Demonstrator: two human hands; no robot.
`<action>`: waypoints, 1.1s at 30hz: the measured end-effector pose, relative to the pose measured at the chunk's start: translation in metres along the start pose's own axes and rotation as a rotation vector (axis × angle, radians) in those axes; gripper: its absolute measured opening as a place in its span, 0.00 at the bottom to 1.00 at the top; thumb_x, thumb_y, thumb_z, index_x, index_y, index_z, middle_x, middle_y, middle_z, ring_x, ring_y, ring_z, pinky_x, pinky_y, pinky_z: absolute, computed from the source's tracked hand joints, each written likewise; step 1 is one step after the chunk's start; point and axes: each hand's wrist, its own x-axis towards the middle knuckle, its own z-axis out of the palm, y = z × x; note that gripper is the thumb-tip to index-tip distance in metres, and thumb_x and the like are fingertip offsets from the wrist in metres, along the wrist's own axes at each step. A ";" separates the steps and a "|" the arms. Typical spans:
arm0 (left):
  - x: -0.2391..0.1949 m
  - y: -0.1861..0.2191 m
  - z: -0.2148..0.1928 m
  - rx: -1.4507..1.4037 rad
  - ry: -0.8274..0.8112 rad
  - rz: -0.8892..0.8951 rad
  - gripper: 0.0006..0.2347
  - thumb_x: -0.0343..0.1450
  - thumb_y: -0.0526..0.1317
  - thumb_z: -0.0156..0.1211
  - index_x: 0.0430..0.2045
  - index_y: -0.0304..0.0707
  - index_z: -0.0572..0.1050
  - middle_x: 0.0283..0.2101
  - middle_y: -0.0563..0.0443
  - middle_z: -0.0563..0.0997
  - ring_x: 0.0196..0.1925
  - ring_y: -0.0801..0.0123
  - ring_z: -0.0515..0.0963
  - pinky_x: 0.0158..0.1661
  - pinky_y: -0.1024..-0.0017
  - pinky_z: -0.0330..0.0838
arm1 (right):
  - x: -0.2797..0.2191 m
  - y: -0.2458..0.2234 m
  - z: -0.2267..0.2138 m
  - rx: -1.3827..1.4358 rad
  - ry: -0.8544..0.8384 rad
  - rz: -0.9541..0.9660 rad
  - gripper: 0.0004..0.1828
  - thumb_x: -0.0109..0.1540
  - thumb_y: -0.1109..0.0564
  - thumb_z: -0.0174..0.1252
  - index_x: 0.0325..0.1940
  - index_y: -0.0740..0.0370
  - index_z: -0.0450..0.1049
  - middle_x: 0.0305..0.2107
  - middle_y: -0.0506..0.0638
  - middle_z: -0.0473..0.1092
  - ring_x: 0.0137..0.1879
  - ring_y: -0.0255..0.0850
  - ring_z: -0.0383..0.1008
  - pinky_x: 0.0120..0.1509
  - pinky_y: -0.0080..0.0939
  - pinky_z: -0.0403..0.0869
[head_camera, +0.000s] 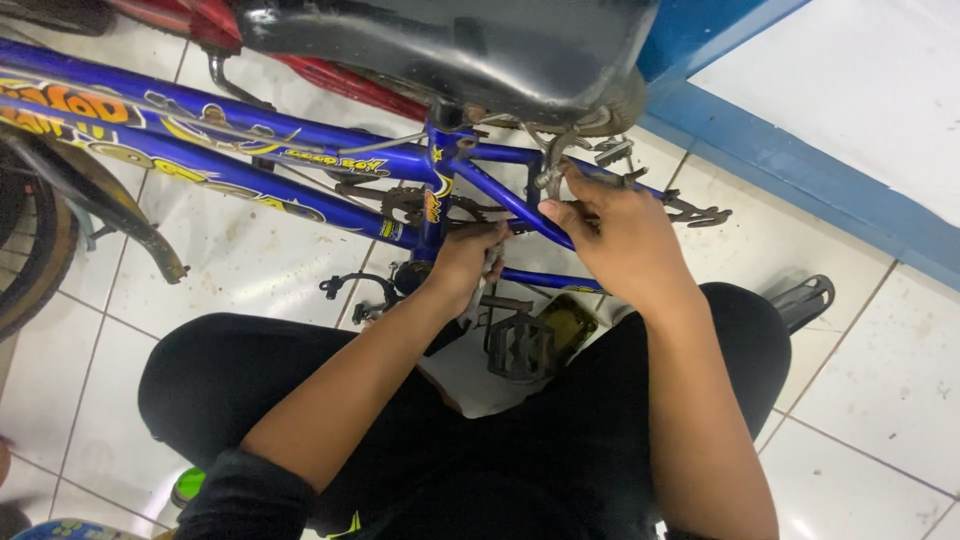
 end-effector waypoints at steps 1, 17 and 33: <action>0.008 -0.009 -0.004 0.003 -0.005 0.001 0.11 0.73 0.43 0.59 0.29 0.30 0.75 0.24 0.48 0.74 0.24 0.69 0.72 0.23 0.75 0.66 | -0.003 -0.002 -0.003 -0.001 0.006 0.002 0.26 0.69 0.49 0.56 0.65 0.70 0.73 0.38 0.63 0.80 0.44 0.65 0.80 0.51 0.65 0.75; -0.138 0.011 0.011 0.047 -0.124 -0.158 0.17 0.76 0.35 0.52 0.56 0.19 0.72 0.29 0.47 0.69 0.24 0.67 0.71 0.24 0.72 0.67 | -0.009 0.009 -0.016 -0.053 -0.094 0.033 0.31 0.68 0.41 0.50 0.72 0.58 0.66 0.21 0.55 0.72 0.28 0.52 0.68 0.38 0.55 0.66; -0.131 -0.007 0.016 0.213 -0.010 0.155 0.16 0.79 0.42 0.43 0.41 0.22 0.74 0.12 0.40 0.72 0.10 0.58 0.73 0.14 0.68 0.59 | -0.024 0.003 -0.009 -0.075 0.129 -0.141 0.31 0.69 0.47 0.55 0.73 0.65 0.65 0.21 0.55 0.79 0.26 0.58 0.79 0.40 0.56 0.77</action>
